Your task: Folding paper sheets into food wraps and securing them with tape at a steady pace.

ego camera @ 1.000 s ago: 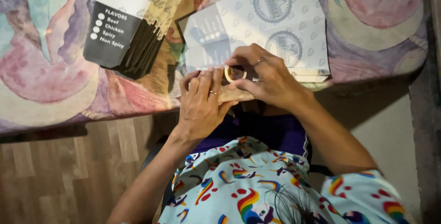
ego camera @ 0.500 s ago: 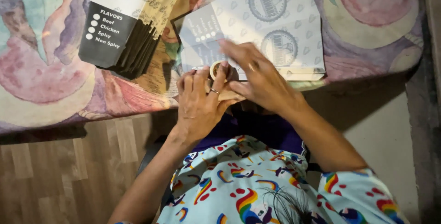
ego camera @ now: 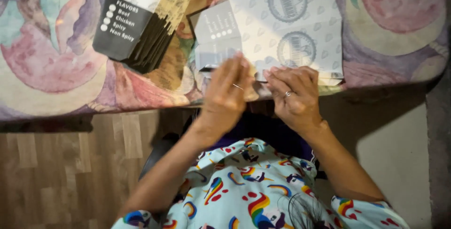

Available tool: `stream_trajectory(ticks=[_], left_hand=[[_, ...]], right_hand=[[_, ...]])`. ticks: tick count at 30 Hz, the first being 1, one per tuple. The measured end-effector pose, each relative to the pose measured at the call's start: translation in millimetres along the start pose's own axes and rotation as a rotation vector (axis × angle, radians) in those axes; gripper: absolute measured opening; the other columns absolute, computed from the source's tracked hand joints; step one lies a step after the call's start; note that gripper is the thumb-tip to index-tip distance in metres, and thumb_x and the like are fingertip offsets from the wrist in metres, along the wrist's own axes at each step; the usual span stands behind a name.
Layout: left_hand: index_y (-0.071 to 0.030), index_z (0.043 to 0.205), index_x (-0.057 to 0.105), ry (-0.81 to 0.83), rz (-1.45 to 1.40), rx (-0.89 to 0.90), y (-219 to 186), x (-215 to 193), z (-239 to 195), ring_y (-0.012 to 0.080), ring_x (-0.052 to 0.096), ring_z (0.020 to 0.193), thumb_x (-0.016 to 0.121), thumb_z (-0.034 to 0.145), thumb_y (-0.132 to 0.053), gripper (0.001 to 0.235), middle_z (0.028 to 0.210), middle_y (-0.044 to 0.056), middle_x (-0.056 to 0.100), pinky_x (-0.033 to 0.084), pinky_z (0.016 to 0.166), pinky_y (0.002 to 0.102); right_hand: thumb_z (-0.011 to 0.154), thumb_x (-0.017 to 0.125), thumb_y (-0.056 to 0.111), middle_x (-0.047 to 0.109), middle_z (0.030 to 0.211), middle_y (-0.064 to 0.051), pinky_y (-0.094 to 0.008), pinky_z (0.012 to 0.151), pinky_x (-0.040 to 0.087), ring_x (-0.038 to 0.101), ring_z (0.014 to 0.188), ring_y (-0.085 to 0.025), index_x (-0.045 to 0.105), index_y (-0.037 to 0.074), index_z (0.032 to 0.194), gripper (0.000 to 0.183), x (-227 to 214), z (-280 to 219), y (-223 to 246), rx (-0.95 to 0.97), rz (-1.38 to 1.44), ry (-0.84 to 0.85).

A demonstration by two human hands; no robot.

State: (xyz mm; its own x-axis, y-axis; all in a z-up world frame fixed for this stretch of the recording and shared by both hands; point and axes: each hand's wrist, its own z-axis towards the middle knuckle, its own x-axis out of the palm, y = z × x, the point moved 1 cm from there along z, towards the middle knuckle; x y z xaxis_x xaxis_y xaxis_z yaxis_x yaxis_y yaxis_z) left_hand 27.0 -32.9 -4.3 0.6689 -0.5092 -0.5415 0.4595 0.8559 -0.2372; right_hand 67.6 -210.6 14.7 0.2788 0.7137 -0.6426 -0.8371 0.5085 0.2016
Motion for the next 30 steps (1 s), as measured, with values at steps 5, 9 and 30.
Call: stream_trajectory(ticks=[5,9,30], left_hand=[[0.013,0.116,0.072,0.055,-0.012,-0.087,55,-44,-16,0.0478,0.064,0.108,0.074,0.098,-0.004,0.025,0.121,0.033,0.065,0.057,0.093,0.051],[0.018,0.118,0.069,0.017,-0.009,-0.133,60,-67,0,0.045,0.062,0.107,0.072,0.1,0.0,0.026,0.124,0.032,0.062,0.056,0.093,0.049],[0.004,0.108,0.069,0.106,0.314,-0.045,42,-80,11,0.0516,0.062,0.122,0.051,0.102,-0.008,0.023,0.135,0.034,0.061,0.051,0.098,0.053]], right_hand=[[0.098,0.079,0.014,0.077,0.102,-0.008,-0.043,0.091,0.048,0.07,0.09,-0.027,0.083,0.007,0.11,0.015,-2,2,-3,-0.017,0.022,-0.006],[0.098,0.078,0.012,0.076,0.1,-0.009,-0.044,0.091,0.048,0.069,0.088,-0.029,0.082,0.005,0.111,0.015,-1,4,1,-0.014,0.061,-0.033],[0.098,0.078,0.009,0.063,0.079,-0.006,-0.04,0.091,0.05,0.059,0.07,-0.026,0.077,0.006,0.094,0.006,-3,24,-18,-0.128,0.001,0.114]])
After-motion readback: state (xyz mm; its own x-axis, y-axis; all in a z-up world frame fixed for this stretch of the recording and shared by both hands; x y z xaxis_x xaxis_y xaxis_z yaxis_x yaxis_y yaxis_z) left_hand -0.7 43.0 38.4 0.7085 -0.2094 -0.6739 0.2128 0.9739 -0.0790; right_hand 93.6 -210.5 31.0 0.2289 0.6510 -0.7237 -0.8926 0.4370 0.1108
